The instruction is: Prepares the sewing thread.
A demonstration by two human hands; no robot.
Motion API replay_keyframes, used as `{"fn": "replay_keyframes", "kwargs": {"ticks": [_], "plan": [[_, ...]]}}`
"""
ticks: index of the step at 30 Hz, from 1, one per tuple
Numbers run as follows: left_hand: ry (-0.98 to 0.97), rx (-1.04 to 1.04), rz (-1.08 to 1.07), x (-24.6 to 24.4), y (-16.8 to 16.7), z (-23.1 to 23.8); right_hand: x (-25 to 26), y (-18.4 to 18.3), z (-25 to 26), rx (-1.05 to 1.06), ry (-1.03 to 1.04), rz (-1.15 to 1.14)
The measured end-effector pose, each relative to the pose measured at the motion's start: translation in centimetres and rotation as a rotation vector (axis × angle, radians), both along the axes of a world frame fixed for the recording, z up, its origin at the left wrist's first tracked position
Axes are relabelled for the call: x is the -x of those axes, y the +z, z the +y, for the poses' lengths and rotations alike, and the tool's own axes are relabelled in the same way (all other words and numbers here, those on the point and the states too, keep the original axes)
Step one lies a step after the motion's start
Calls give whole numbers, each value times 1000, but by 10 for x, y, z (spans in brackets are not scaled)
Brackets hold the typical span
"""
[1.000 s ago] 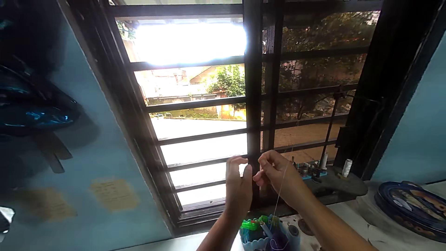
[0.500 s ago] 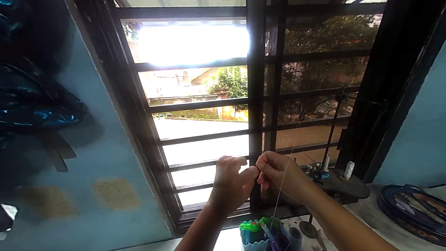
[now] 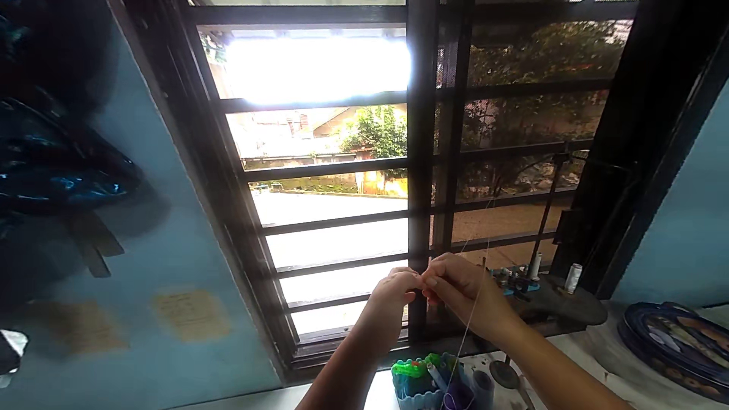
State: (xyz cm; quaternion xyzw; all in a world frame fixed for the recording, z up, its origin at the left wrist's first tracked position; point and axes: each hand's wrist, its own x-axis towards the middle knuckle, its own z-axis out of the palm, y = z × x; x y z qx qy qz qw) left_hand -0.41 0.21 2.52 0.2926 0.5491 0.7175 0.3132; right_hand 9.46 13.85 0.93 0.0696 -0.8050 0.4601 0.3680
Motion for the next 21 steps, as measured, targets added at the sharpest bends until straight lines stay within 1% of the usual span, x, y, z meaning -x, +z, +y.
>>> {"fn": "replay_keyframes", "kwargs": {"ticks": [3,7,11,13,17,21], "plan": [[30,15,-121,-3,5,1,0,-5,3,-71,-10,48],[61,34,-195,-4,8,1,0,-9,9,-148,3,119],[78,-34,-236,-3,6,0,2,-10,12,-202,-13,148],[71,-35,-226,-3,5,-1,2,-10,11,-193,-16,141],[1,16,-156,-1,2,-1,1,-10,8,-88,3,102],[1,-29,-98,0,-2,1,2,-9,7,-34,-2,88]]}}
